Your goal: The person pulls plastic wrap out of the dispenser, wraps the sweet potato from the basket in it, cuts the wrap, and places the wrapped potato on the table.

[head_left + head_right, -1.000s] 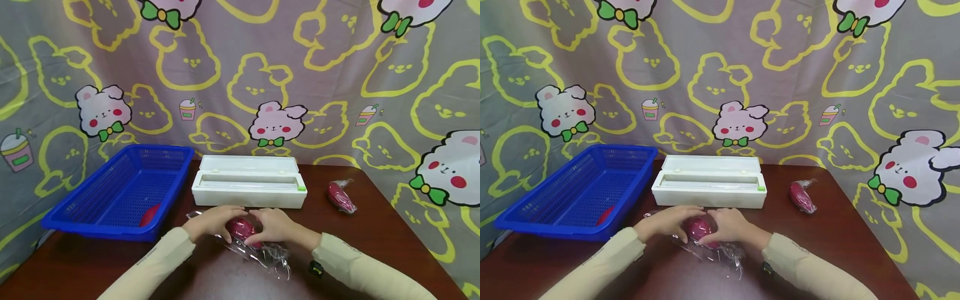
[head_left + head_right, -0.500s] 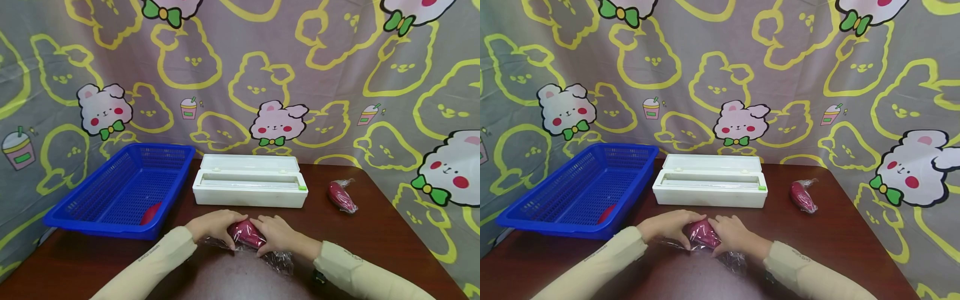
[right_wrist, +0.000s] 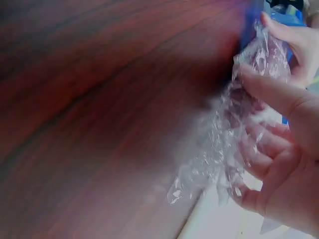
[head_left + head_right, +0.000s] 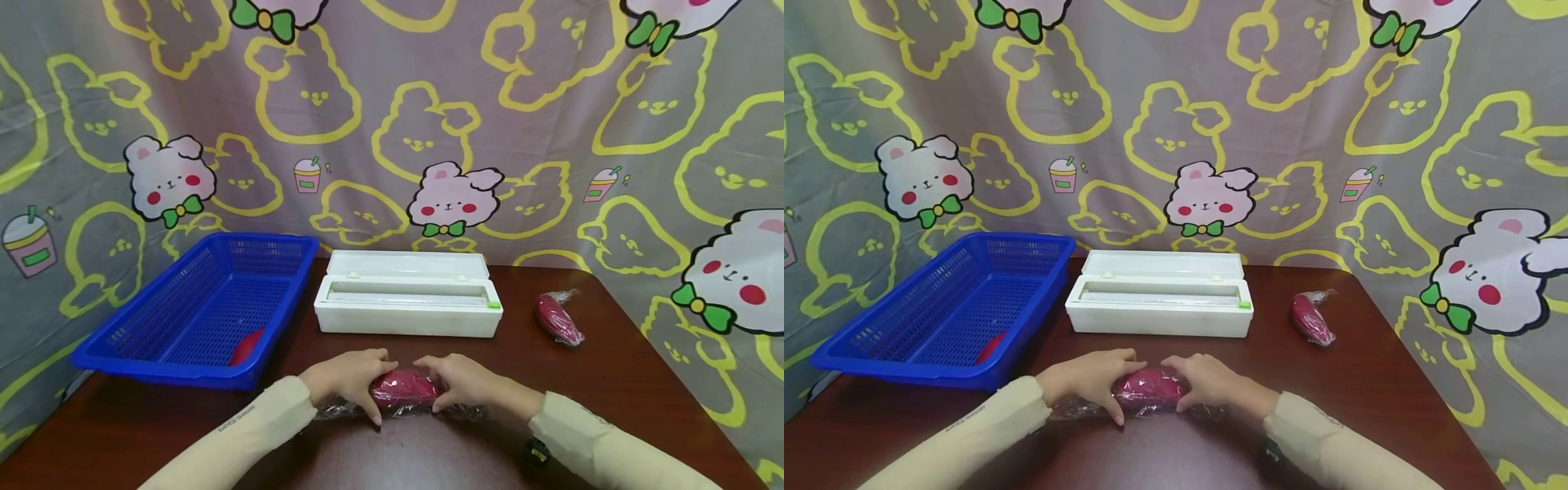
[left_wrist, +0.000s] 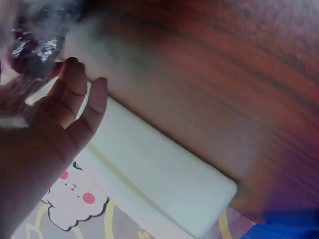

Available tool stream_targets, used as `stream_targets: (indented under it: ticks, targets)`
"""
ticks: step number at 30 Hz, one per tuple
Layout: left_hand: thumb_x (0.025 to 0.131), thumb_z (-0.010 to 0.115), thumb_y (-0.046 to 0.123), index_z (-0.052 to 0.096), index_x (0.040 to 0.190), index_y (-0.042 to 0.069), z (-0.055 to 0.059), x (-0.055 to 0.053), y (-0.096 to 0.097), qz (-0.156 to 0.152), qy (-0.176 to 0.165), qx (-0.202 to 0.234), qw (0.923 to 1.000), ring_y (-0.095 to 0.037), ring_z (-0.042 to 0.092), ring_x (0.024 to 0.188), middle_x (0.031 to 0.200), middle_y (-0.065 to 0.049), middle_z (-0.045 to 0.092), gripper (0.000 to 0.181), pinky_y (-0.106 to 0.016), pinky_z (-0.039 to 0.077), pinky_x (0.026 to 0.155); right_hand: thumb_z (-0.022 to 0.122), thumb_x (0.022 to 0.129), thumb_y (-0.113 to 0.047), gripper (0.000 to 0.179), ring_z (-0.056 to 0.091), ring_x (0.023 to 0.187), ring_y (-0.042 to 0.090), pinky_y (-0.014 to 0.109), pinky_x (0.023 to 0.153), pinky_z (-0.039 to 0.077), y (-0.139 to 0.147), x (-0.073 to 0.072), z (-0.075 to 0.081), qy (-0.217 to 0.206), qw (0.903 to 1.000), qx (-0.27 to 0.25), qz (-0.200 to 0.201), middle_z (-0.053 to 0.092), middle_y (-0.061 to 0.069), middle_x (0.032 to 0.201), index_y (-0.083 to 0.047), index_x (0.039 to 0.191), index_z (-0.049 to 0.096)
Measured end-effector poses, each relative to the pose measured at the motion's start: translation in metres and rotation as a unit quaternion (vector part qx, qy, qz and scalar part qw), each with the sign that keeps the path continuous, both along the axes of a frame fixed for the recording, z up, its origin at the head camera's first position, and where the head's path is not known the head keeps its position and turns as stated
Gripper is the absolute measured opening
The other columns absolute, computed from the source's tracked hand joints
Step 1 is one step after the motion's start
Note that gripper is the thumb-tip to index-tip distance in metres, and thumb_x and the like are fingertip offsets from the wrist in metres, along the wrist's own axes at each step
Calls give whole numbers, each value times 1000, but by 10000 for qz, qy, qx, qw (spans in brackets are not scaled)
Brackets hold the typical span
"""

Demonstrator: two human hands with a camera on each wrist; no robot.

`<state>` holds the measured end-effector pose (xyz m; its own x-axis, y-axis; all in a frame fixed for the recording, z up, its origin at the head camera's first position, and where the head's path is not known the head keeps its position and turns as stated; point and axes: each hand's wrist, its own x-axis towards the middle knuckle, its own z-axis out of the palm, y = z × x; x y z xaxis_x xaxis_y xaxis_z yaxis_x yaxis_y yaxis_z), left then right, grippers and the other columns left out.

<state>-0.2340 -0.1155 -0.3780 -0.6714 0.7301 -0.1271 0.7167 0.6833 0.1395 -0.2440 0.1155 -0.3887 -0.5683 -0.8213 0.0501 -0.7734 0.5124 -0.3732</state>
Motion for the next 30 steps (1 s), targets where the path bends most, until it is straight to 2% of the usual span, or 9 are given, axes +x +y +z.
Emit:
stream_targets:
  ticks: [4,9,11,14,18,20,23,25,30]
  targets:
    - [57,79,46,50,125,0,-2,2,2,-112,-116,5,9999,-10,50,94,106,-5,53,87,-24,41,84,78,66,-12,54,48,57,0,17,52,42,6,0,2,-853,9953,-360,288,57,-10,71,-2,111,49]
    - [56,83,34,54,119,0,-3,5,5,-359,-676,407,9962,-5,52,89,104,-1,58,77,-18,41,79,75,71,-12,35,45,57,-3,17,50,42,14,-3,5,-1441,9848,-482,840,58,-10,71,-6,100,56]
    - [57,83,31,55,116,1,-3,5,6,-385,-868,560,9939,-3,52,84,98,1,60,72,-16,42,75,72,74,-12,33,45,60,-3,18,52,43,16,-5,8,-1660,9797,-429,1035,59,-9,76,-5,103,58]
    - [58,82,30,54,111,6,-2,5,7,-295,-933,659,9930,-2,51,78,88,6,58,64,-16,42,71,67,80,-14,33,49,72,-1,20,63,46,19,-9,12,-1830,9772,-175,1066,60,-7,89,-3,109,59]
    - [60,80,29,55,105,8,-1,2,6,-176,-951,736,9926,-2,50,74,83,7,55,56,-16,42,66,60,85,-18,38,50,88,2,23,78,43,20,-9,14,-1825,9788,216,908,57,-5,103,-2,118,55]
    - [60,79,28,58,105,7,-1,1,5,-166,-927,775,9925,-2,50,75,84,7,55,54,-16,42,67,59,85,-21,42,49,92,4,24,80,42,19,-9,13,-1831,9793,228,839,55,-4,105,-1,121,53]
    - [60,79,28,62,105,5,-1,-1,4,-198,-865,799,9928,-2,48,77,85,8,54,53,-16,41,69,63,82,-27,49,49,92,5,24,80,42,18,-8,9,-1862,9792,49,802,53,-4,104,0,122,52]
    - [59,80,28,63,106,5,-1,-3,4,-231,-885,821,9924,-2,48,79,86,8,54,55,-16,40,71,66,81,-30,52,48,88,4,22,76,42,17,-8,6,-1712,9815,-71,859,53,-6,99,0,121,53]
    - [59,83,22,62,107,2,-2,-7,-1,-210,-1220,1192,9851,-2,51,81,90,4,61,56,-17,42,74,71,76,-23,51,49,84,2,20,73,43,17,-11,5,-1309,9861,-209,997,58,-3,97,2,117,56]
